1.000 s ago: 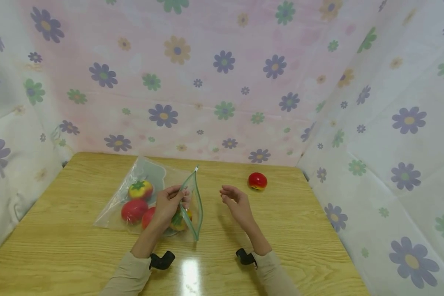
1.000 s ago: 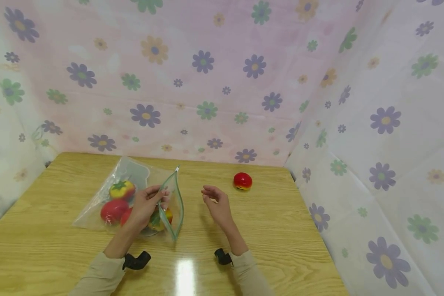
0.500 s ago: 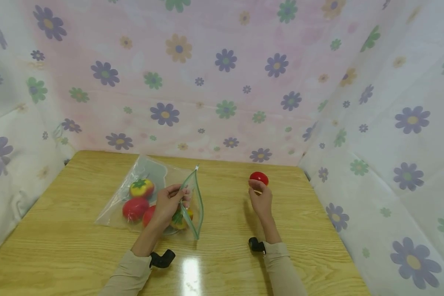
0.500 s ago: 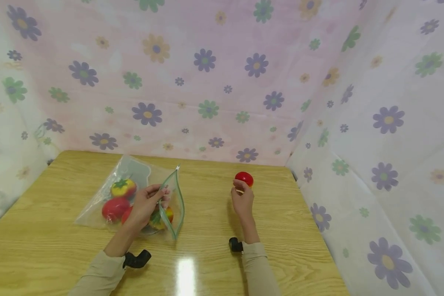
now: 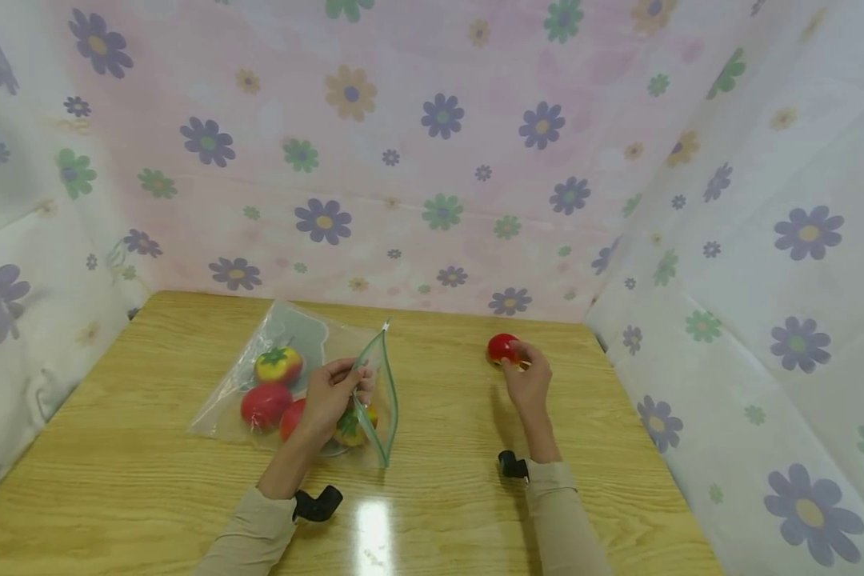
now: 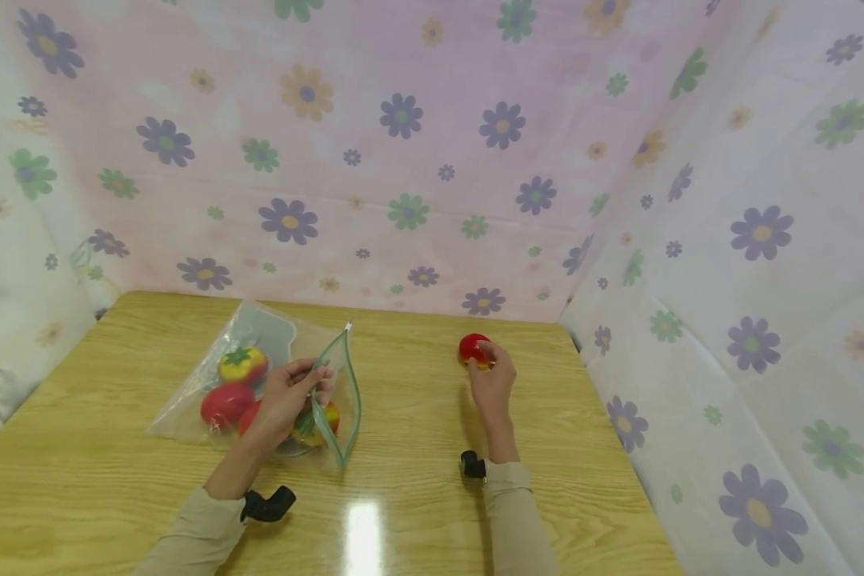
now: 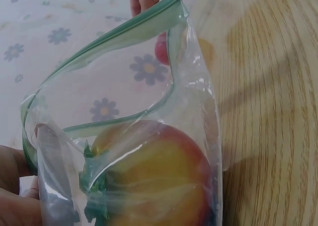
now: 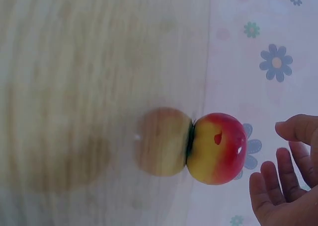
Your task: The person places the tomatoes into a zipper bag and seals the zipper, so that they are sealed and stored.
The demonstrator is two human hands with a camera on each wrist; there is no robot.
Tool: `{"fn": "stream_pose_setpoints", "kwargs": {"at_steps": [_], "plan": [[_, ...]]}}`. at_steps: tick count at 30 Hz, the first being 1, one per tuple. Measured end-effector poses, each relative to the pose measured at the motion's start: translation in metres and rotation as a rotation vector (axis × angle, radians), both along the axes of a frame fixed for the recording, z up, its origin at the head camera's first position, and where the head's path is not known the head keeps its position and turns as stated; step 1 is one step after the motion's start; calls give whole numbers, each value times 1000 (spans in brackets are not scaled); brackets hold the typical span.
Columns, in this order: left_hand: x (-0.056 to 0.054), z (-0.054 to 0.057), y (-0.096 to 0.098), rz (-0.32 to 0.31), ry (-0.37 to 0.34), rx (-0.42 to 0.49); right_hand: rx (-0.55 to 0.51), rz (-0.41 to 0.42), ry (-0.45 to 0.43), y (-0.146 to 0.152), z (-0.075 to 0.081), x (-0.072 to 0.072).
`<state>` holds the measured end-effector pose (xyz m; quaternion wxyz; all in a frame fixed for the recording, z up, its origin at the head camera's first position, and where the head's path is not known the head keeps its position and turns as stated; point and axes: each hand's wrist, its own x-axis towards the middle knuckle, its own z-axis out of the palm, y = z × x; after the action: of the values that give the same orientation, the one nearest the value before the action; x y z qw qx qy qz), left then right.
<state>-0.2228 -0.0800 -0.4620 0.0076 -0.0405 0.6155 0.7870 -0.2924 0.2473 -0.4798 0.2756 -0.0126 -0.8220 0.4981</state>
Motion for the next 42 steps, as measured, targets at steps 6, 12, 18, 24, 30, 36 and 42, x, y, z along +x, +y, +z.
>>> {"fn": "stream_pose_setpoints", "kwargs": {"at_steps": [6,12,18,24,30,36,42], "plan": [[1,1,0,-3,-3,6,46,6,-94,7,6,-7],[1,1,-1,-6,-6,4,90,40,-277,16,6,-15],[1,1,0,-3,-12,8,120,116,-452,25,4,-25],[2,1,0,-2,-15,-14,98,164,-516,31,-1,-32],[1,1,0,-5,-16,-48,91,166,-527,35,-5,-36],[0,1,1,-3,-16,-44,84,144,-530,38,-4,-41],[1,3,0,-7,-4,-4,22,167,-511,41,-1,-42]]}}
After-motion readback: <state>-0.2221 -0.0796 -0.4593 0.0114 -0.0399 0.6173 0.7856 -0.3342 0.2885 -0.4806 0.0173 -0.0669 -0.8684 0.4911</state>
